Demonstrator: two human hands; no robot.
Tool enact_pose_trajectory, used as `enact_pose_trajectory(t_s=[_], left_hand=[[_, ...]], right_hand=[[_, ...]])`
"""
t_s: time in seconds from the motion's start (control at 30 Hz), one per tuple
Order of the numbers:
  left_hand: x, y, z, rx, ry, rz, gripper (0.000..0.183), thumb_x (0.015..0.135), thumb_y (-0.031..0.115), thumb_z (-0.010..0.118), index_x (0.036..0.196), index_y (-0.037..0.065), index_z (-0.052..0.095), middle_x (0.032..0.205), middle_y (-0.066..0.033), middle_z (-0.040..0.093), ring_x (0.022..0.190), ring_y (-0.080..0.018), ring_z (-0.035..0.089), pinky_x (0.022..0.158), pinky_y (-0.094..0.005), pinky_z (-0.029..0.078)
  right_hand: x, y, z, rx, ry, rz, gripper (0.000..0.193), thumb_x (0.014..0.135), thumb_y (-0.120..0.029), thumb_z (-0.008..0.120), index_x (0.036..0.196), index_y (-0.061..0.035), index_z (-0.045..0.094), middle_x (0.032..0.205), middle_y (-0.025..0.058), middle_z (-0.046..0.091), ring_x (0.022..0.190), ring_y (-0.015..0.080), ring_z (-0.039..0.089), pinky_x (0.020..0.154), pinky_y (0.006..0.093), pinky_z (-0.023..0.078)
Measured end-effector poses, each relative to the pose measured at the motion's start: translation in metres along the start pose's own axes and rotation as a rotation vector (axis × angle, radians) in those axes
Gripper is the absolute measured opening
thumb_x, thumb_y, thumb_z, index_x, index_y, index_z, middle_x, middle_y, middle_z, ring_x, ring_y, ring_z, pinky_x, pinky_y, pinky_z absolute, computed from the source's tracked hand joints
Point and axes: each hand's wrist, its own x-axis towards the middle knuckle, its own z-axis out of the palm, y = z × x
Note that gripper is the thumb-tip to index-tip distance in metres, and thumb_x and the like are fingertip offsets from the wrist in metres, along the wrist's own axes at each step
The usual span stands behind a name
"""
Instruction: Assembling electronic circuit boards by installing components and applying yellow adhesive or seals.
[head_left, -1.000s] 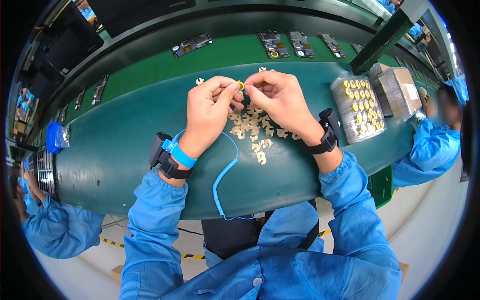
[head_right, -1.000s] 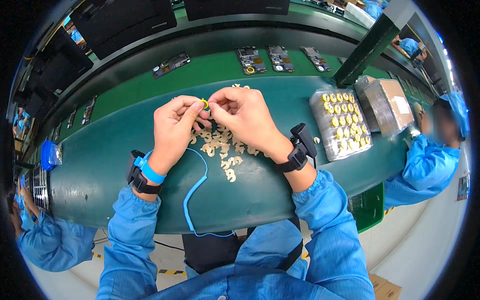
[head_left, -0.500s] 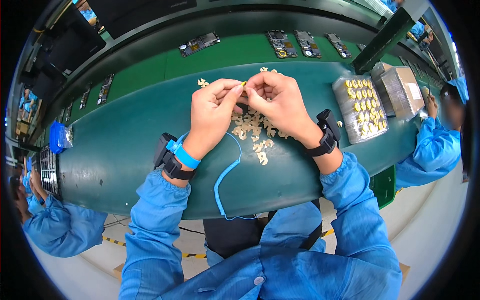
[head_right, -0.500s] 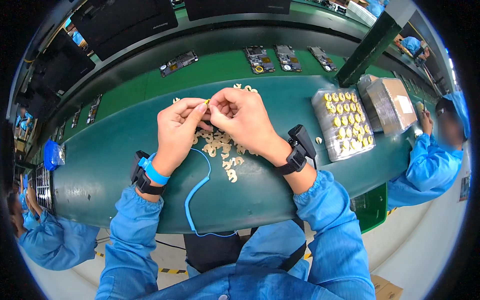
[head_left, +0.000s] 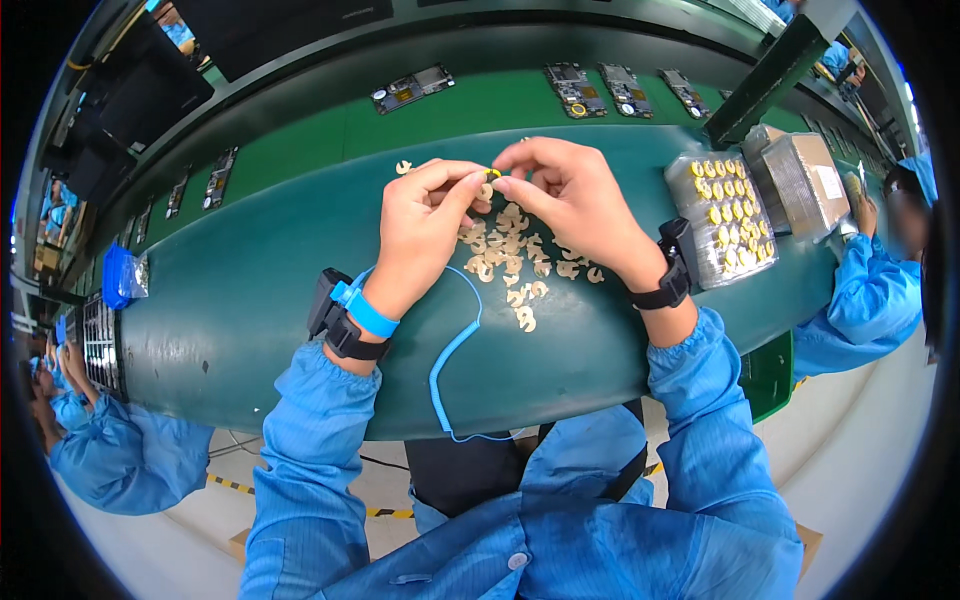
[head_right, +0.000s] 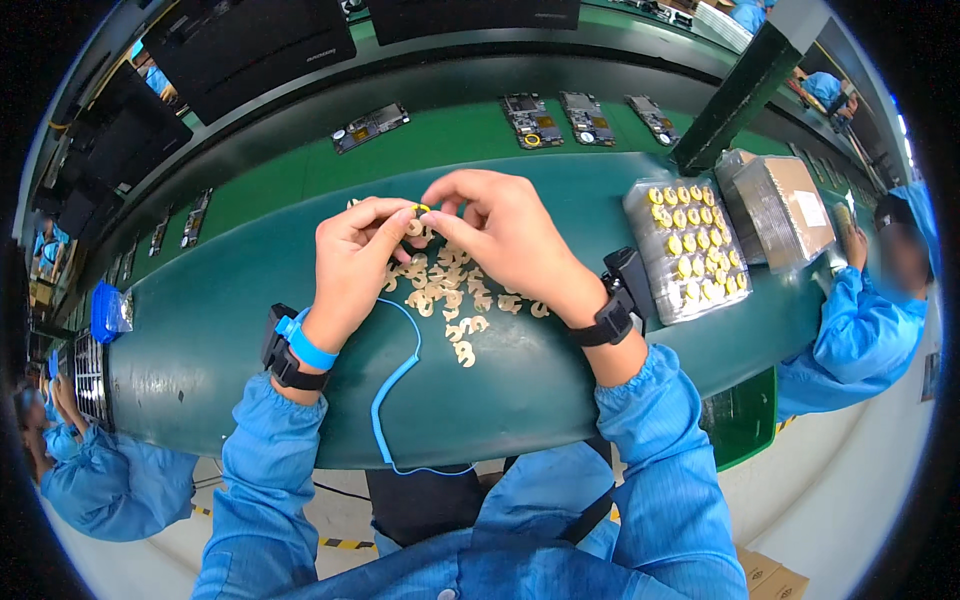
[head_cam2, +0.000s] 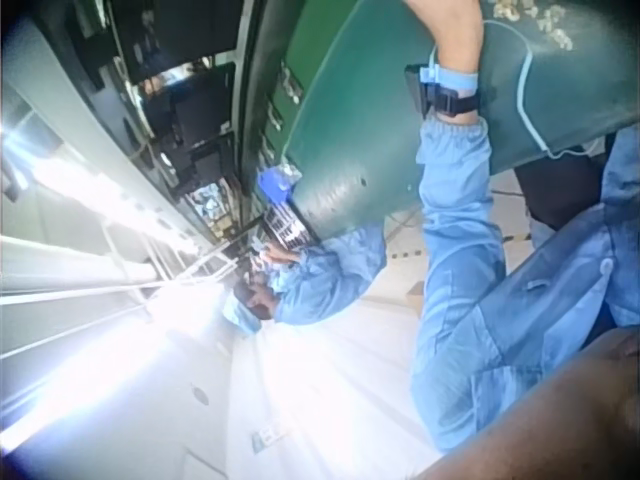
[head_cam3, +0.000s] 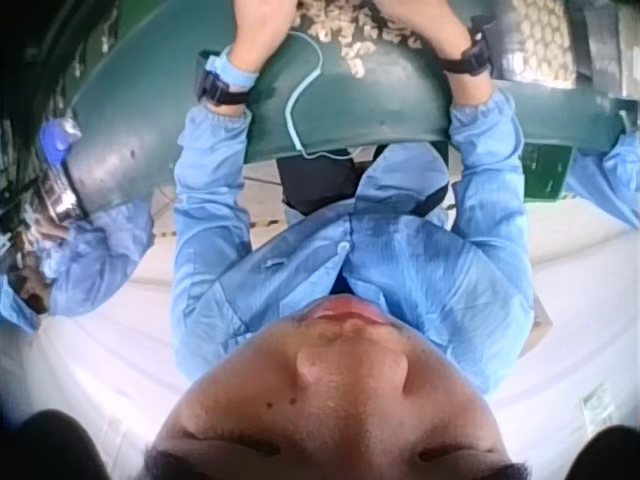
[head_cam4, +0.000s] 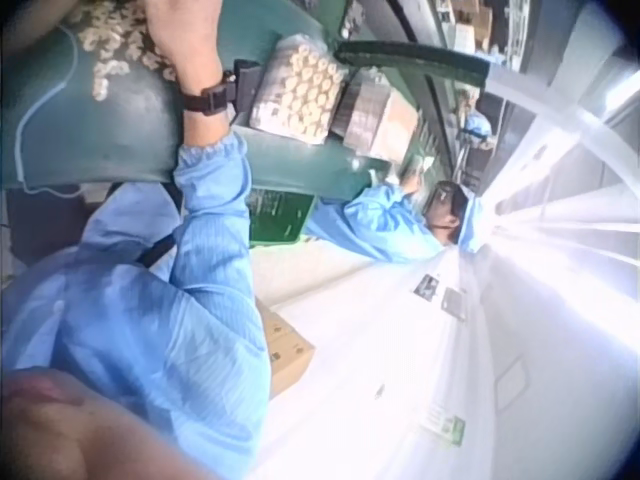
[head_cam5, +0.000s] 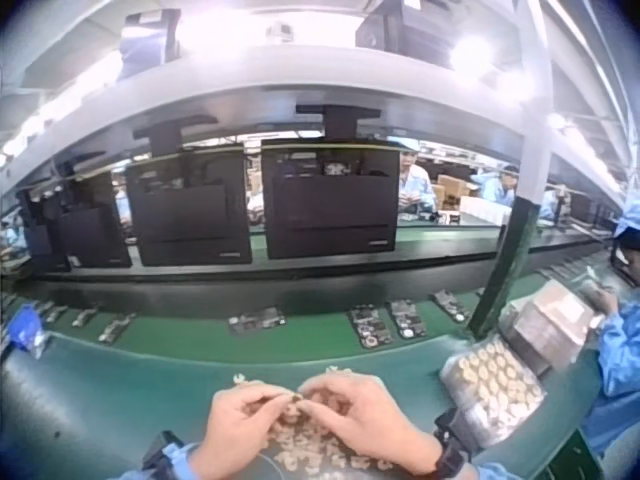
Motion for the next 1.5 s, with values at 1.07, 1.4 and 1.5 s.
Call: enact_pose_trajectory(t_s=[1.07, 1.4, 1.5], left_hand=[[0.002, 0.005, -0.003, 0.063, -0.078, -0.062, 0.02, 0.103, 0.014, 0.066, 0.107, -0.003, 0.075, 0.078, -0.0036, 0.071, 0.063, -0.0057, 0.063, 0.053, -0.0204, 0.046], [0.0, -0.011, -0.002, 0.1, 0.055, 0.012, 0.03, 0.1, 0.006, 0.065, 0.126, -0.008, 0.067, 0.086, -0.0097, 0.073, 0.067, -0.0102, 0.07, 0.058, -0.0246, 0.054], [0.001, -0.009, -0.002, 0.159, 0.022, 0.016, 0.028, 0.099, 0.005, 0.063, 0.124, -0.008, 0.068, 0.088, -0.0114, 0.074, 0.067, -0.0117, 0.07, 0.062, -0.0271, 0.057]], right_hand=[[-0.005, 0.009, 0.011, 0.173, 0.043, 0.108, 0.016, 0.094, -0.011, 0.074, 0.095, 0.0046, 0.073, 0.08, 0.0035, 0.071, 0.071, 0.0041, 0.063, 0.059, 0.0226, 0.049], [0.008, -0.052, -0.077, -0.445, 0.122, 0.121, 0.028, 0.09, -0.021, 0.076, 0.101, 0.0031, 0.07, 0.08, 0.0158, 0.073, 0.072, 0.0252, 0.073, 0.068, 0.037, 0.057], [0.045, -0.02, -0.131, -0.64, 0.141, 0.262, 0.044, 0.084, -0.029, 0.08, 0.114, 0.0011, 0.066, 0.09, 0.0216, 0.074, 0.087, 0.0335, 0.074, 0.081, 0.041, 0.058]])
